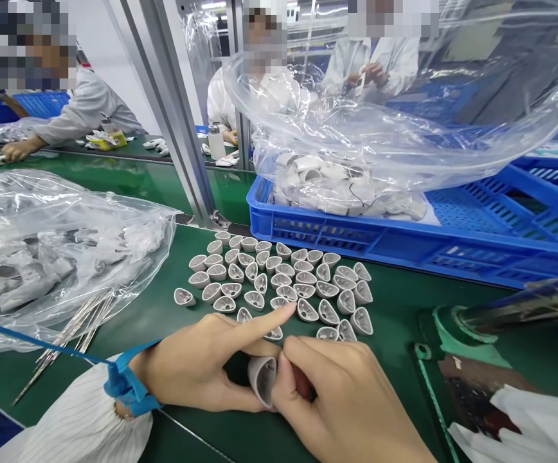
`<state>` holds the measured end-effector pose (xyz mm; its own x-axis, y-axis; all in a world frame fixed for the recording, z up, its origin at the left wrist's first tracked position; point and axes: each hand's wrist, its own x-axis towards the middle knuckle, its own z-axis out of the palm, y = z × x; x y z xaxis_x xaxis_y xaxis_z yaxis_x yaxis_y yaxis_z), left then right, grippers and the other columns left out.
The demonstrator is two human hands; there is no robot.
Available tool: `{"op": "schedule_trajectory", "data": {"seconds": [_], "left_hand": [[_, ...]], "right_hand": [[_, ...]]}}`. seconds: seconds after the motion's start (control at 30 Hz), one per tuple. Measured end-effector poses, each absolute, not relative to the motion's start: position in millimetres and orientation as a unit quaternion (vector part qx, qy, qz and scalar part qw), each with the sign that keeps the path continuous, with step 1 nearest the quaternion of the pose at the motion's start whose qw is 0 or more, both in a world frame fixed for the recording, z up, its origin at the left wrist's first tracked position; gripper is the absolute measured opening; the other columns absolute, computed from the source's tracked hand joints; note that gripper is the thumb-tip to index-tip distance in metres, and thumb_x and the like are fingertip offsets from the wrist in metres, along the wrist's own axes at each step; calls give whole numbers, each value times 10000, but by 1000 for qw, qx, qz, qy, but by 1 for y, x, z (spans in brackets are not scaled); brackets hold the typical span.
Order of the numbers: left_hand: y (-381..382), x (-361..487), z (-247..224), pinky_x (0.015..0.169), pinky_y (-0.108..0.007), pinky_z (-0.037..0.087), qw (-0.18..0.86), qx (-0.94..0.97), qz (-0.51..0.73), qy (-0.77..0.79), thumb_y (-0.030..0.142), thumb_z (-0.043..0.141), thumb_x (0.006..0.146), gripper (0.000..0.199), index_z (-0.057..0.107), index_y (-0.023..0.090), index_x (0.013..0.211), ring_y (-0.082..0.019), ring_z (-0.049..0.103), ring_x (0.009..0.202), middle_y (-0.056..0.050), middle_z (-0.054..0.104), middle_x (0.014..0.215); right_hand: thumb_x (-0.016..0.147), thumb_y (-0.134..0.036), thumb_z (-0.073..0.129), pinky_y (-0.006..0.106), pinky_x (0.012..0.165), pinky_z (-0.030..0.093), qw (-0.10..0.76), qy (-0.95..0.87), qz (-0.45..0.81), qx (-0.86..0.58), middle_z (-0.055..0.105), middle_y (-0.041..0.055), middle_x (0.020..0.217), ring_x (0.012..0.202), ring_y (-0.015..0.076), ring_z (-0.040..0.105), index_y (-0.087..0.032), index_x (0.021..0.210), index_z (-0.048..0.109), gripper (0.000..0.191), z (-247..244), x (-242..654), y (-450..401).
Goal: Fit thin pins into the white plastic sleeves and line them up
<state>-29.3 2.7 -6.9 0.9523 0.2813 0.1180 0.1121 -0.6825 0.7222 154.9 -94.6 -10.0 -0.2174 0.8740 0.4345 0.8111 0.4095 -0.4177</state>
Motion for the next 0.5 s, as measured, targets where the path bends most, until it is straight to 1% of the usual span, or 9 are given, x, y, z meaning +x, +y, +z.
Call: {"op": "schedule_trajectory", "data": {"seconds": [0.13, 0.23, 0.33, 0.5], "left_hand": [[4, -30, -7, 714, -253, 524, 375, 912, 119, 114, 249, 710, 859, 974, 57, 278, 1581, -189, 739, 831, 43, 756, 1128], [4, -29, -7, 714, -249, 526, 361, 919, 106, 115, 257, 681, 887, 953, 28, 272, 1581, -183, 734, 840, 41, 755, 1118], [3, -28, -7, 720, -269, 535, 336, 932, 75, 115, 269, 652, 905, 922, 24, 250, 1581, -205, 731, 870, 13, 744, 1148], [2, -26, -7, 718, -285, 541, 304, 944, 36, 123, 310, 633, 917, 897, 39, 218, 1583, -235, 727, 869, -42, 740, 1129]], "right_hand": [[952, -172, 428, 224, 418, 242, 296, -792, 92, -526, 338, -61, 522, 416, 61, 330, -186, 650, 301, 328, -8, 155, -97], [953, -161, 421, 229, 431, 229, 268, -804, 100, -521, 350, -61, 537, 430, 67, 327, -187, 654, 325, 315, -10, 155, -98], [959, -168, 430, 238, 446, 220, 250, -806, 96, -528, 378, -60, 540, 439, 71, 334, -188, 653, 358, 314, -13, 154, -98], [943, -154, 434, 241, 443, 228, 256, -806, 90, -525, 392, -59, 534, 436, 73, 352, -191, 646, 376, 305, -14, 153, -97]]}}
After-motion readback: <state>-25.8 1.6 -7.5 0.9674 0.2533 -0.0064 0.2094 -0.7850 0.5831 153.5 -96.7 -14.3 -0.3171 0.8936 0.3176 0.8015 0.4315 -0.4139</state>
